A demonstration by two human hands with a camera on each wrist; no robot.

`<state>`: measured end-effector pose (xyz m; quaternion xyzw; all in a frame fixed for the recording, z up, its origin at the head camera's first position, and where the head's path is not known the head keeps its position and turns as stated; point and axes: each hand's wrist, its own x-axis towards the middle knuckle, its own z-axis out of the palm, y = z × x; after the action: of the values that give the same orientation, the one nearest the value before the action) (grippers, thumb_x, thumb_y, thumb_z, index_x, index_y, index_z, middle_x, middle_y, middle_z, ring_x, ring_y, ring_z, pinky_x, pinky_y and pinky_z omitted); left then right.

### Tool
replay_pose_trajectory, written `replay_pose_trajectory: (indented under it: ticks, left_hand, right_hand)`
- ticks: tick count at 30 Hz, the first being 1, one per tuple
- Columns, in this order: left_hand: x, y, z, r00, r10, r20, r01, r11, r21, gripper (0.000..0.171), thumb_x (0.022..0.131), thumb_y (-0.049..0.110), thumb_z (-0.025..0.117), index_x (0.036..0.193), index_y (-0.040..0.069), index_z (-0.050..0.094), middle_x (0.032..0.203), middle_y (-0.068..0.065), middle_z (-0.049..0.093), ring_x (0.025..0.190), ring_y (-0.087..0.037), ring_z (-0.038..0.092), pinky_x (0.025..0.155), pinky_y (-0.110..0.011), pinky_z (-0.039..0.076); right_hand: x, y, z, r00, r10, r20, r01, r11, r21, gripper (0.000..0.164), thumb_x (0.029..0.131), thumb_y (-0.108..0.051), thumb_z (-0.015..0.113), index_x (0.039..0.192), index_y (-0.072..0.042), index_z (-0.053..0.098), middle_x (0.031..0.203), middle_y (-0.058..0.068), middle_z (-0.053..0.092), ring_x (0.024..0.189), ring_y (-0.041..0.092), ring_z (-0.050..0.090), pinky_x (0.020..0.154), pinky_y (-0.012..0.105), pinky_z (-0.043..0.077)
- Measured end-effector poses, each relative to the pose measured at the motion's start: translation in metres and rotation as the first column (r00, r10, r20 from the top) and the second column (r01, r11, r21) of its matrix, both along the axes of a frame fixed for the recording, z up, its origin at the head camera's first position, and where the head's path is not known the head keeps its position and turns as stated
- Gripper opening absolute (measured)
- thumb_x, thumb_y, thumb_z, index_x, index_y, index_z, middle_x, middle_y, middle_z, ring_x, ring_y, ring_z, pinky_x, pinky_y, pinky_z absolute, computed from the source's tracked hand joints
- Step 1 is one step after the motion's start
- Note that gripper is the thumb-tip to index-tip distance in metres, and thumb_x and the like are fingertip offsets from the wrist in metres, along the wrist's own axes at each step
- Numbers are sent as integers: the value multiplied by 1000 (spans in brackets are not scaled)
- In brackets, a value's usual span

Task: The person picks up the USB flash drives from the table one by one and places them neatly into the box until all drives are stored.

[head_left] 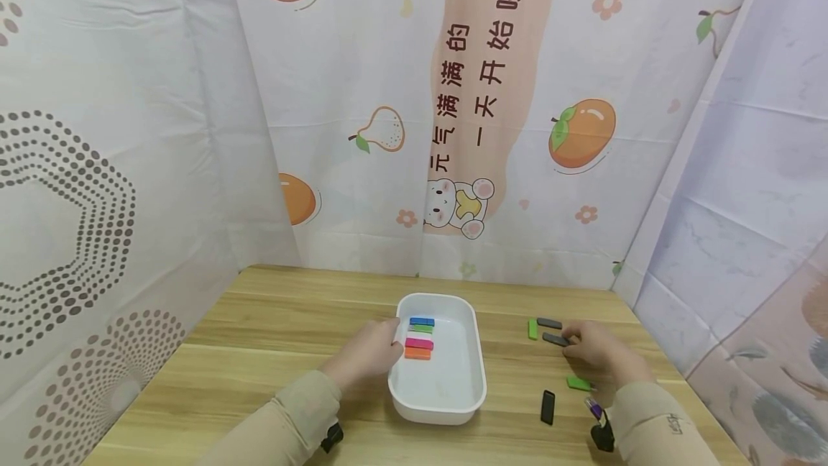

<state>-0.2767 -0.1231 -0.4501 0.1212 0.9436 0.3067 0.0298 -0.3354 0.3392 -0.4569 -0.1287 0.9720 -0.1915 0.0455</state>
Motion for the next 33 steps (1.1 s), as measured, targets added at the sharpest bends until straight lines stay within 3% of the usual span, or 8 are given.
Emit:
replay_pose_trajectory:
  ticks: [14,33]
  left_hand:
    - [2,0,2,1000,-1,7,1,1000,-1,54,99,19,64,146,-4,50,143,-21,56,97,-23,59,97,-47,52]
    - [0,0,0,999,-21,-24,21,1000,-7,53,98,17,63,145,-7,50,142,-24,56,95,-23,58,89,-42,53]
  right_hand:
    - [2,-1,0,1000,-17,-8,17,1000,4,6,90,-10,74,95,-11,71,109,17,68,103,36,61,91,64,46]
    - [0,1,1,1000,-17,-12,18,999,30,4,89,-8,74,89,-9,71,94,8,66,84,26,56,78,53,50]
